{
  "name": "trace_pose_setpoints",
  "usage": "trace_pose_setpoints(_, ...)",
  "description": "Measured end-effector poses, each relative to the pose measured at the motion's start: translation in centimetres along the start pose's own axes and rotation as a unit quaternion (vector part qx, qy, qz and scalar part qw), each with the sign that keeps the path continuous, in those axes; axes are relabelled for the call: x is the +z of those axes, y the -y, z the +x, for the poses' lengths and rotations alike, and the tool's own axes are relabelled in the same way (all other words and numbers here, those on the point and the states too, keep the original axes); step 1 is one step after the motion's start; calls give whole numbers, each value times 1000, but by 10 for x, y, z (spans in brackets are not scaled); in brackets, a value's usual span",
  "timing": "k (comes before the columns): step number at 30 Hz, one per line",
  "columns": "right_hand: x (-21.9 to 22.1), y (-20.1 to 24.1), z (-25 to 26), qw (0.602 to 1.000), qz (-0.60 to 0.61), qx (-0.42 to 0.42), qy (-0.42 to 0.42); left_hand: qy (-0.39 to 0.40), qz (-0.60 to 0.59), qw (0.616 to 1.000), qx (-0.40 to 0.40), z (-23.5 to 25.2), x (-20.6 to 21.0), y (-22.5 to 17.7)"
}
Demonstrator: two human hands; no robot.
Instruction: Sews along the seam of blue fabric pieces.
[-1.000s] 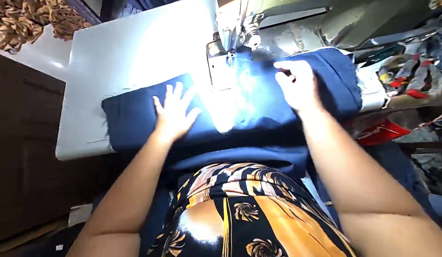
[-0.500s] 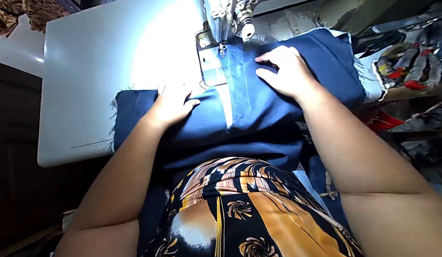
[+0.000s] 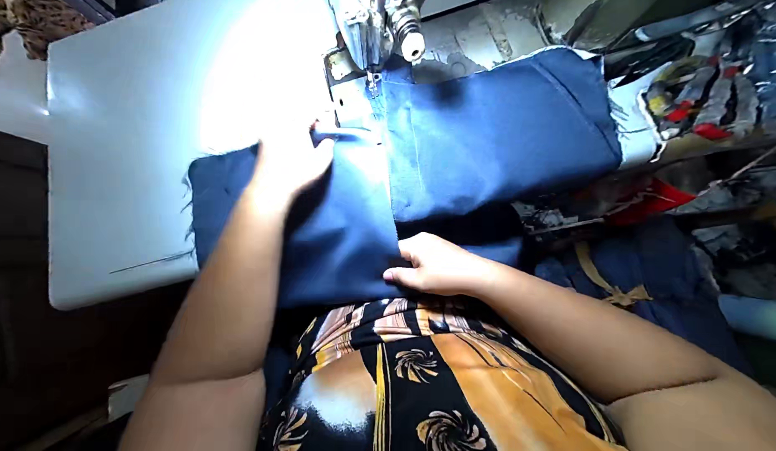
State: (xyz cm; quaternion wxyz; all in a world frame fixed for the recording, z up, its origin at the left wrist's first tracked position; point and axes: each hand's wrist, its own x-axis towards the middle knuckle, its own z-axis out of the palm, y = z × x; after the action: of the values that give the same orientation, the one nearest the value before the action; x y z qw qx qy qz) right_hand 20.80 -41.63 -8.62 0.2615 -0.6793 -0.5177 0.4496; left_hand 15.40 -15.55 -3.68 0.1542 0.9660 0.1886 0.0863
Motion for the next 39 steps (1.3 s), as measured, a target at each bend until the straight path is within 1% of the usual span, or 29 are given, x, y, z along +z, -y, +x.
trace_pose_setpoints(2, -3, -10, 3, 995, -64, 77, 6, -15, -20, 1000, -4, 5, 36, 4)
trace_pose_setpoints(3, -7, -12, 2, 990, -97, 102, 15, -31, -28, 999, 3, 6, 44, 4)
trace_pose_setpoints(4, -14, -10, -1, 985, -131, 108, 25, -41, -35, 999, 10, 6, 45, 3)
trace_pose_setpoints(5, -23, -7, -7, 983, -160, 93, 17, -45, -42, 998, 19, 5, 42, 1)
trace_pose_setpoints(6, -32, -5, -13, 983, -171, 56, -23, -51, -51, 997, 29, 3, 38, -1)
trace_pose_setpoints(7, -42, -2, -16, 985, -147, 14, -89, -47, -66, 996, 28, 0, 30, -4)
trace_pose_setpoints(8, -51, 1, -15, 980, -97, -31, -170, -47, -86, 995, 24, -4, 22, -9)
trace_pose_setpoints(9, -59, 4, -9, 964, -42, -72, -251, -54, -104, 993, 24, -7, 14, -13)
trace_pose_setpoints(10, -65, 9, 0, 944, 9, -100, -314, -60, -124, 990, 25, -11, 6, -18)
trace_pose_setpoints(11, -70, 13, 10, 931, 52, -117, -343, -73, -141, 987, 37, -14, 0, -22)
trace_pose_setpoints(13, -73, 17, 30, 916, 162, -141, -338, -112, -171, 976, 76, -19, -8, -30)
trace_pose_setpoints(15, -63, 21, 47, 876, 301, -164, -339, -125, -203, 967, 91, -25, -13, -35)
trace_pose_setpoints(17, -52, 27, 53, 842, 376, -166, -349, -123, -239, 957, 109, -30, -14, -36)
trace_pose_setpoints(18, -48, 29, 53, 834, 390, -168, -352, -118, -257, 953, 111, -32, -14, -37)
trace_pose_setpoints(21, -44, 32, 47, 830, 396, -171, -353, -93, -324, 935, 107, -38, -13, -41)
trace_pose_setpoints(24, -45, 33, 40, 832, 405, -165, -342, -68, -378, 915, 125, -37, -7, -39)
trace_pose_setpoints(29, -45, 34, 30, 825, 456, -160, -293, -2, -457, 880, 128, -36, -1, -34)
trace_pose_setpoints(33, -42, 34, 31, 817, 463, -170, -300, 2, -496, 860, 121, -40, 2, -36)
trace_pose_setpoints(36, -38, 33, 34, 814, 423, -203, -343, -19, -503, 857, 113, -42, 7, -38)
trace_pose_setpoints(39, -37, 28, 33, 832, 311, -252, -385, -52, -502, 855, 119, -44, 9, -41)
